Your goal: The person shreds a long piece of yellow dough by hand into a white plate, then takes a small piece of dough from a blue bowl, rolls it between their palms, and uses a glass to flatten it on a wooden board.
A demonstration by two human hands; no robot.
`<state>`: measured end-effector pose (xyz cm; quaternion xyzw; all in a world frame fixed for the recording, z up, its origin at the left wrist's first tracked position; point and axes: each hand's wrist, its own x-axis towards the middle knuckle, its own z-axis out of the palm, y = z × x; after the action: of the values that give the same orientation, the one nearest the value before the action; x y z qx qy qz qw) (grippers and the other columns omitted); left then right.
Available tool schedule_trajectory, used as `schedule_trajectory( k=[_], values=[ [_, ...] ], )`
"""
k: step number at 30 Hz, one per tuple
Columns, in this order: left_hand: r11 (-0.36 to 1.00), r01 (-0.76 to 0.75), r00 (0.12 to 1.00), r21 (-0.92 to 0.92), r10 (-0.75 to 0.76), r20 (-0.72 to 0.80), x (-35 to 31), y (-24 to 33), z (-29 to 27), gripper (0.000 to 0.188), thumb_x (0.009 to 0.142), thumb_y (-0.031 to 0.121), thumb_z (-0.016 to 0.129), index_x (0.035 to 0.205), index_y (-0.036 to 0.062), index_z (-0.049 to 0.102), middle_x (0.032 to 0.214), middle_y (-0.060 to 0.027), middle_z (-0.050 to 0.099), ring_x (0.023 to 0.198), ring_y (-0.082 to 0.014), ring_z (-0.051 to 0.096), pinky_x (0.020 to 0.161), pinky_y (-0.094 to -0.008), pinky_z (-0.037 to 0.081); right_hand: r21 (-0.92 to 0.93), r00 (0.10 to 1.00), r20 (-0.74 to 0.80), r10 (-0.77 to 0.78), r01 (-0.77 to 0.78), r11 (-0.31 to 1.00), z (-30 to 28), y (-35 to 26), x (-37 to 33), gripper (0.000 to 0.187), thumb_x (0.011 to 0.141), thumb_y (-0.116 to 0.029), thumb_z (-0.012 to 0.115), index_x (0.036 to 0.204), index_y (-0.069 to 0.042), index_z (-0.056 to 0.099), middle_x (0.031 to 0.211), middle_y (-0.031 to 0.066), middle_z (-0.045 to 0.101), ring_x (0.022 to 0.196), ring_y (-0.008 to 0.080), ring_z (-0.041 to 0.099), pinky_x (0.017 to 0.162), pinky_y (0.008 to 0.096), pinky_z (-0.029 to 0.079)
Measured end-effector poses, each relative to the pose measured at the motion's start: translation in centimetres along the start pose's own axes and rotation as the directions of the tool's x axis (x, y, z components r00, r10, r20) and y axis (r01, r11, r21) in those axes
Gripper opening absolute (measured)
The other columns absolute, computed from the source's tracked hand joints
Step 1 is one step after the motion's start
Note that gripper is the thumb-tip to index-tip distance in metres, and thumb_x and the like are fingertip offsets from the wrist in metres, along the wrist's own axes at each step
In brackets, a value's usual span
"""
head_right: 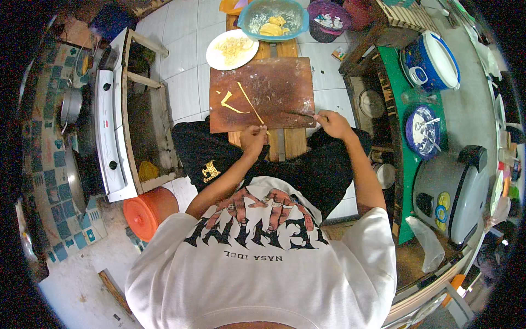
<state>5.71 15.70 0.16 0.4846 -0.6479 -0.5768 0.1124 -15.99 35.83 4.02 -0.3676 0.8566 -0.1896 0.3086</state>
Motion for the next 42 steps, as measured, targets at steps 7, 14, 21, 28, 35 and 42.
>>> schedule_trajectory(
  k=[7,14,21,28,35,42],
  values=[
    [0.924,-0.367,0.930,0.109,0.359,0.085,1.1,3.5,0.5,0.021,0.084,0.018,0.074,0.087,-0.0026,0.070,0.073,-0.0061,0.069,0.065,-0.0109,0.061,0.061,-0.0289,0.049,0.017,0.849,-0.527,-0.036,0.053,0.998,6.1,-6.7,3.3,0.026,0.089,-0.017,0.058,0.113,-0.007,0.056,0.099,0.0216,0.062,0.090,0.0431,0.061,0.076,0.0521,0.049],
    [0.850,-0.490,0.871,0.195,0.468,0.148,5.2,4.7,2.1,0.024,0.083,0.018,0.073,0.101,0.0020,0.070,0.078,-0.0057,0.070,0.066,-0.0134,0.064,0.063,-0.0293,0.051,-0.044,0.708,-0.706,-0.034,0.004,0.999,8.4,-8.8,4.7,0.040,0.076,-0.001,0.060,0.116,0.000,0.054,0.114,0.0234,0.055,0.113,0.0416,0.051,0.093,0.0470,0.045],
    [0.725,-0.497,0.842,0.477,0.535,0.066,7.5,2.8,-4.9,0.021,0.082,0.011,0.064,0.102,0.0054,0.070,0.091,-0.0108,0.068,0.087,-0.0293,0.063,0.077,-0.0395,0.050,0.050,0.772,-0.627,0.107,-0.097,0.994,8.1,-9.6,3.1,0.049,0.071,0.003,0.062,0.119,-0.001,0.054,0.124,0.0227,0.050,0.120,0.0413,0.047,0.095,0.0467,0.044],
    [0.541,-0.558,0.736,0.629,0.673,0.074,13.8,6.2,-6.1,0.027,0.081,0.017,0.069,0.105,0.0046,0.072,0.099,-0.0177,0.064,0.097,-0.0362,0.058,0.088,-0.0434,0.045,-0.055,0.784,-0.609,0.118,-0.190,0.980,9.3,-9.2,3.8,0.051,0.074,-0.004,0.062,0.124,-0.005,0.052,0.123,0.0173,0.052,0.123,0.0369,0.046,0.092,0.0482,0.043],
    [0.481,-0.553,0.752,0.680,0.640,0.158,15.6,7.2,-5.6,0.019,0.080,0.017,0.070,0.095,0.0050,0.072,0.097,-0.0140,0.062,0.099,-0.0327,0.058,0.085,-0.0432,0.047,-0.071,0.789,-0.599,0.134,-0.218,0.973,9.8,-9.0,3.9,0.051,0.077,-0.008,0.062,0.127,-0.008,0.052,0.123,0.0144,0.054,0.120,0.0343,0.048,0.091,0.0480,0.041],
    [0.689,-0.581,0.791,0.434,0.603,0.102,15.1,7.4,-5.8,0.014,0.081,0.012,0.073,0.080,0.0003,0.065,0.092,-0.0133,0.067,0.082,-0.0256,0.064,0.071,-0.0372,0.051,-0.017,0.805,-0.573,0.154,-0.200,0.980,9.0,-9.8,3.2,0.058,0.076,-0.012,0.066,0.131,-0.008,0.049,0.123,0.0159,0.053,0.121,0.0352,0.046,0.093,0.0480,0.039]
  ],
)
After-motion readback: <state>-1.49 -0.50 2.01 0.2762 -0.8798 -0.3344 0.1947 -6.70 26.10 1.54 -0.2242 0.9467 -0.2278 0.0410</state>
